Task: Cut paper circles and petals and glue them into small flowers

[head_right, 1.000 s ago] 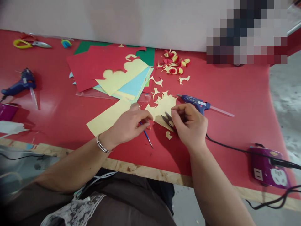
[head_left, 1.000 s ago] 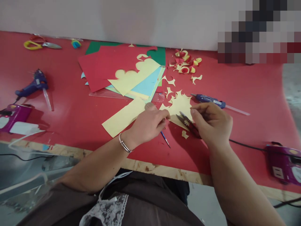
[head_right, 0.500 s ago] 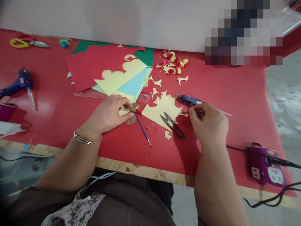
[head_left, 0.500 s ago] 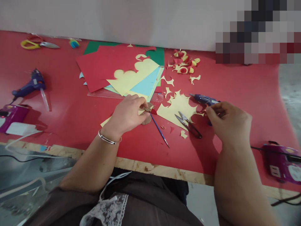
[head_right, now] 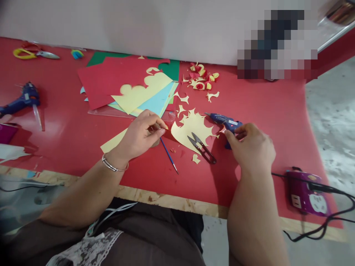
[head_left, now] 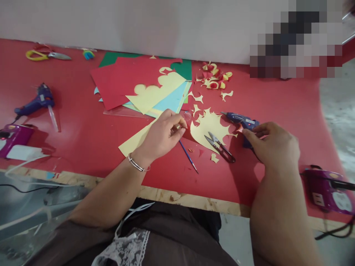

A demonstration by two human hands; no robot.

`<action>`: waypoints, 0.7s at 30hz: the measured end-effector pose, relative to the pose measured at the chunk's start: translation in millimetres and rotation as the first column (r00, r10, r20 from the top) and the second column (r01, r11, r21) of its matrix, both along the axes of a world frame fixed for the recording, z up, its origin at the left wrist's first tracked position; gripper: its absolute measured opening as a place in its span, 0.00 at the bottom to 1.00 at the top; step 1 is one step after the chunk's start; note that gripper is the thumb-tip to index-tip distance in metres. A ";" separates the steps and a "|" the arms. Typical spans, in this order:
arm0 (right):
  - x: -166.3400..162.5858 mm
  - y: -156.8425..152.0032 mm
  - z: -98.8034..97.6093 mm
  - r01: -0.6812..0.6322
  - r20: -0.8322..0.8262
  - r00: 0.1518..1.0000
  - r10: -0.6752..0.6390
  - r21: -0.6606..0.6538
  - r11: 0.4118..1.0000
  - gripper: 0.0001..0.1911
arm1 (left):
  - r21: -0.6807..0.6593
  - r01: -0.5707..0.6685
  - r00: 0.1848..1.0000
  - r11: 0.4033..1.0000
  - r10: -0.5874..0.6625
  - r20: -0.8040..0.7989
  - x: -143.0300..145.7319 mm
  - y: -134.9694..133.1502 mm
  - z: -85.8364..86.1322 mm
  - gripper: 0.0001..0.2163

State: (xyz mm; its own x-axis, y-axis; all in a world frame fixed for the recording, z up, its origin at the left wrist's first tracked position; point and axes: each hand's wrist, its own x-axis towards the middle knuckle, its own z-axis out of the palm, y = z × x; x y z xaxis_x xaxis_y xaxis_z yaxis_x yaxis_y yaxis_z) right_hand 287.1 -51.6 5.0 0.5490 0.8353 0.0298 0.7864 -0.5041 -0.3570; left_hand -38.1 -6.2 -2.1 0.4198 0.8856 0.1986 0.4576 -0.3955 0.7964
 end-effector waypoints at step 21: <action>-11.4 -2.2 -0.8 -0.055 0.051 0.998 0.047 0.167 0.984 0.14 | -0.705 0.140 0.745 0.696 0.394 0.538 19.4 -1.8 -3.3 0.13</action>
